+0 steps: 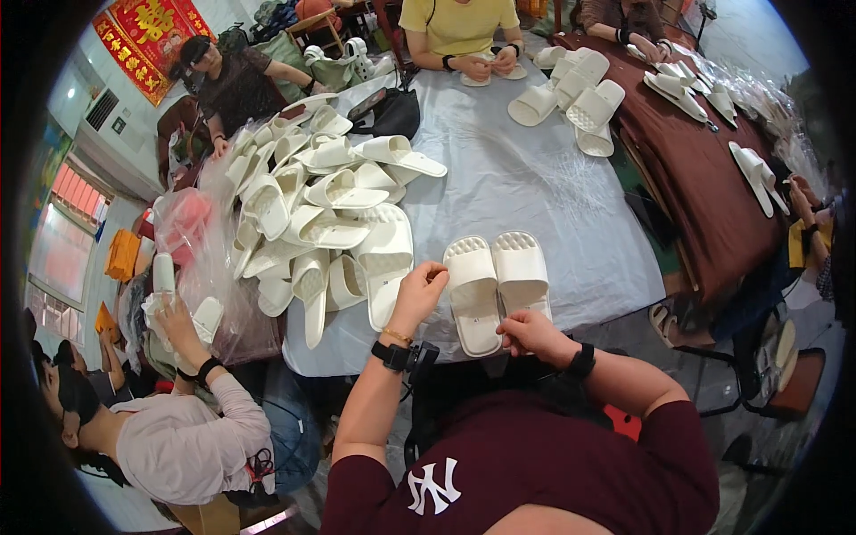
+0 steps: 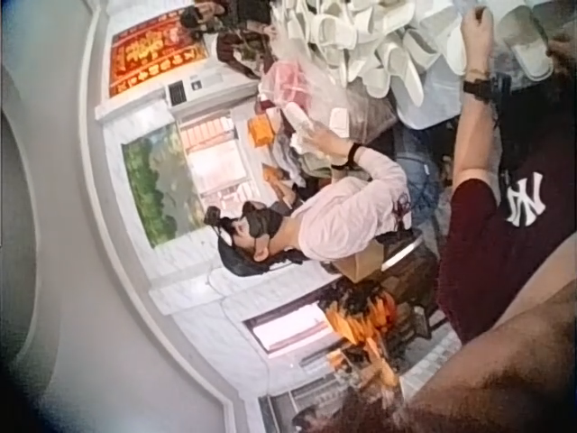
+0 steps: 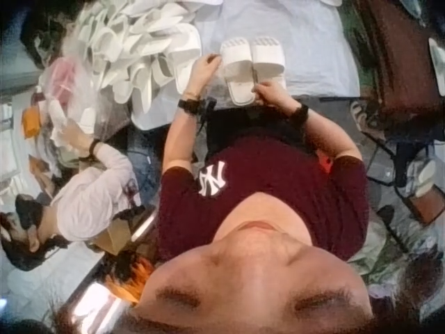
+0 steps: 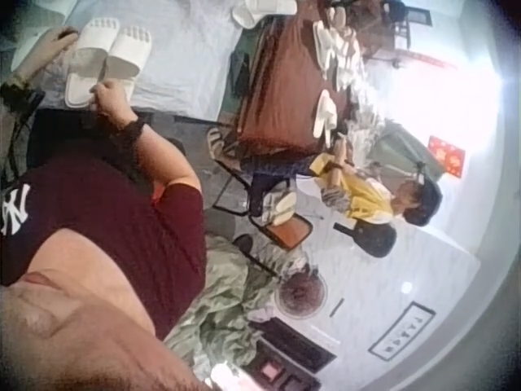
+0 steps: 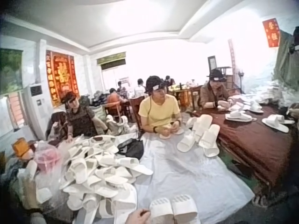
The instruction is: Assembling and inspecting white slippers in a workshop setting.
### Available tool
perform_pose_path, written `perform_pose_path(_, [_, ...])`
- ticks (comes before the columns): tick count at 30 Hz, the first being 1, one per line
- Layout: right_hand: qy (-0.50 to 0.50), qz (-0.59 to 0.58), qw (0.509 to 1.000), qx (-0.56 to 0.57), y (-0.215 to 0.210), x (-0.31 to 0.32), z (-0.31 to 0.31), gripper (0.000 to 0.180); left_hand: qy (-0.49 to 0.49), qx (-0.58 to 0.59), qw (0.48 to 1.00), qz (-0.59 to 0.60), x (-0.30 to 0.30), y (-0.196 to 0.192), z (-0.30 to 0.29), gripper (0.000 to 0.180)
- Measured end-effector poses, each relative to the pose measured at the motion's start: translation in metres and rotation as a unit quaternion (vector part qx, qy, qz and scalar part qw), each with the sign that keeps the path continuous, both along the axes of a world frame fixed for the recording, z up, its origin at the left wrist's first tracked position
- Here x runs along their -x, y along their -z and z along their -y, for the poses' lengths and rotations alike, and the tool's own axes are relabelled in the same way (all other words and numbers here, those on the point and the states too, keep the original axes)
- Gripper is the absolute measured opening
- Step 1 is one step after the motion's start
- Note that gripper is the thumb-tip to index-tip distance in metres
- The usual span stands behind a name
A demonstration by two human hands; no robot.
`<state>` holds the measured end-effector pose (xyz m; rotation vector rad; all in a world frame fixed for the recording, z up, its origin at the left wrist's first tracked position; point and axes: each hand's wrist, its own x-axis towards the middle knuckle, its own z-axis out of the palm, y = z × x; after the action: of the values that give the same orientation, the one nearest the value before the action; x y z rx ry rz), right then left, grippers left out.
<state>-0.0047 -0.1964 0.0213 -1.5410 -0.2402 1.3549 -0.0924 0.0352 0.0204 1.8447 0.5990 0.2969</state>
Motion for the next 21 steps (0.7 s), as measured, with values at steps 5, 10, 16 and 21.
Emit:
perform_pose_path(5, [0.045, -0.027, 0.997, -0.052, 0.005, -0.004, -0.032, 0.022, -0.014, -0.108, 0.994, 0.018, -0.018, -0.004, -0.003, 0.024])
perform_pose_path(10, [0.058, -0.056, 0.994, -0.077, 0.021, -0.011, -0.06, 0.022, -0.012, -0.197, 0.98, -0.012, -0.039, 0.003, -0.012, 0.025])
perform_pose_path(16, [0.069, -0.043, 0.994, -0.069, 0.024, -0.008, -0.069, 0.021, 0.03, -0.26, 0.963, -0.065, -0.062, 0.022, -0.023, 0.035])
perform_pose_path(21, [0.078, -0.017, 0.994, -0.072, 0.029, -0.007, -0.072, 0.019, 0.07, -0.28, 0.947, -0.138, -0.079, 0.03, -0.029, 0.042])
